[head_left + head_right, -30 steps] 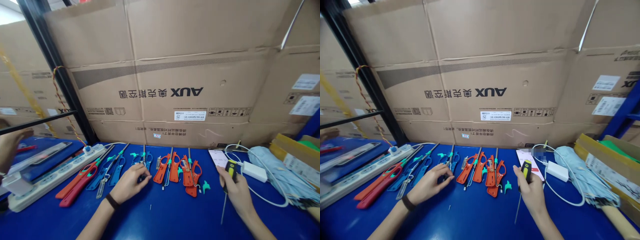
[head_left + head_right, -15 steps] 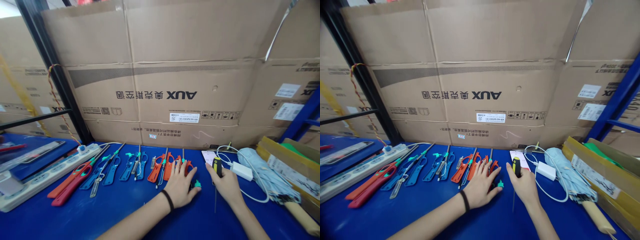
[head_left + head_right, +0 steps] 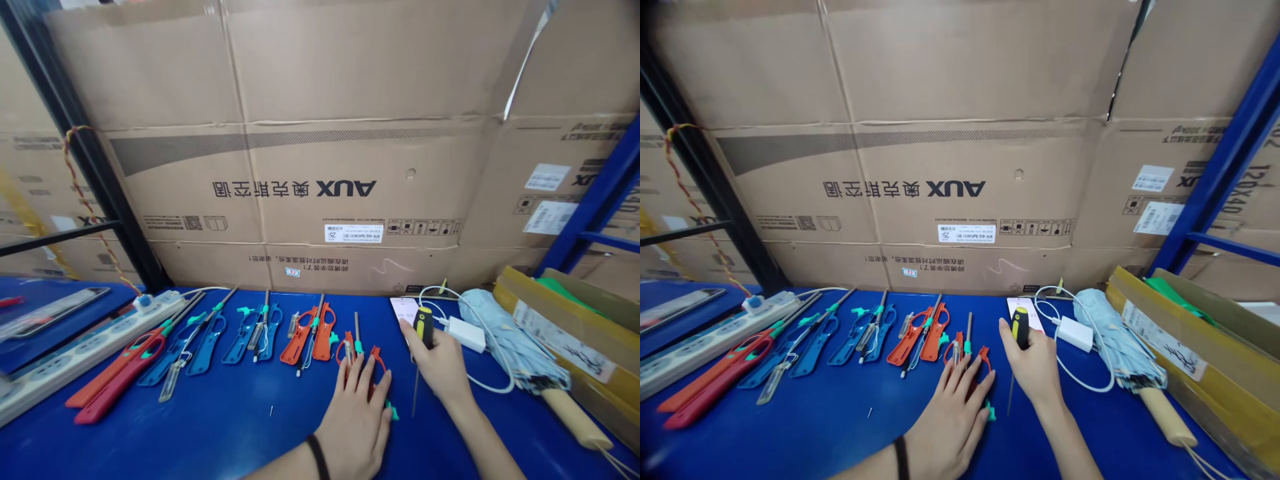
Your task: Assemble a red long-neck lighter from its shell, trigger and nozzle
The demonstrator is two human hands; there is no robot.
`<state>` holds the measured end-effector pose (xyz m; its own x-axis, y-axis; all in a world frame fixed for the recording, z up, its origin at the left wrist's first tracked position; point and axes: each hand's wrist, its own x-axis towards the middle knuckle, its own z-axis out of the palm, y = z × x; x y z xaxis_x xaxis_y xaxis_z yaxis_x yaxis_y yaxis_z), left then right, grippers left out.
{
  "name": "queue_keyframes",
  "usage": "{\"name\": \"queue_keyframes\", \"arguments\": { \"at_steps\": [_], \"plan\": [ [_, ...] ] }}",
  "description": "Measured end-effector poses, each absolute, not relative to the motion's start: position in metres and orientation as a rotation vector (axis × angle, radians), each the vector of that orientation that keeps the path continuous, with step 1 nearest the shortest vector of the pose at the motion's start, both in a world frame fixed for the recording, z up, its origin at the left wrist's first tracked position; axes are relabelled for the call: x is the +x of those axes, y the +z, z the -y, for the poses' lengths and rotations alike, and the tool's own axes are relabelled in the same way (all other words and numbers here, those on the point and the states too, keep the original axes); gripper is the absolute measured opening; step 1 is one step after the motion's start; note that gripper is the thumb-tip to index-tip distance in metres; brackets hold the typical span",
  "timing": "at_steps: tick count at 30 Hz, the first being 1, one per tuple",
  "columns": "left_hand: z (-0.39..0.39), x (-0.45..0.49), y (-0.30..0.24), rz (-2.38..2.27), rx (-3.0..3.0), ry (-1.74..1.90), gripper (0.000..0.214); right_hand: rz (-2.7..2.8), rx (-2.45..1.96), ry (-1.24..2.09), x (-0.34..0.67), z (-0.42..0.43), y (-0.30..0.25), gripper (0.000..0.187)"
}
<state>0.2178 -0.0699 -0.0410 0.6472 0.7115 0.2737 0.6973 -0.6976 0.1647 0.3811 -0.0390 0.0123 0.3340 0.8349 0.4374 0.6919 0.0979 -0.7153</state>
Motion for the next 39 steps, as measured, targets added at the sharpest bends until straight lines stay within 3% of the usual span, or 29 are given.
{"name": "queue_keyframes", "arguments": {
  "at_steps": [7, 15, 22, 28, 32, 36, 39],
  "plan": [
    [0.089, 0.181, -0.044, -0.954, 3.000, 0.267, 0.050, 1.385, -1.627, 0.226, 0.378, 0.041, 0.013, 0.051],
    [0.084, 0.149, -0.029, -0.739, 2.945, 0.321, 0.050, 1.418, -1.529, 0.275, 0.369, 0.042, 0.005, 0.053],
    [0.070, 0.159, 0.013, -1.015, 2.654, 0.703, 0.019, 1.440, -1.343, 0.383, 0.369, 0.044, 0.002, 0.052],
    [0.095, 0.180, -0.025, -0.745, 2.931, 0.689, 0.008, 1.409, -1.301, 0.443, 0.369, 0.049, 0.010, 0.052],
    [0.090, 0.183, -0.029, -0.647, 2.865, 0.853, 0.014, 1.512, -1.515, 0.472, 0.377, 0.046, 0.017, 0.048],
    [0.067, 0.172, -0.009, -0.983, 2.670, 0.805, 0.012, 1.721, -1.856, 0.677, 0.390, 0.040, 0.014, 0.032],
    [0.052, 0.160, -0.003, -1.248, 2.575, 0.721, 0.015, 1.846, -2.040, 0.665, 0.394, 0.039, 0.004, 0.030]
  ]
}}
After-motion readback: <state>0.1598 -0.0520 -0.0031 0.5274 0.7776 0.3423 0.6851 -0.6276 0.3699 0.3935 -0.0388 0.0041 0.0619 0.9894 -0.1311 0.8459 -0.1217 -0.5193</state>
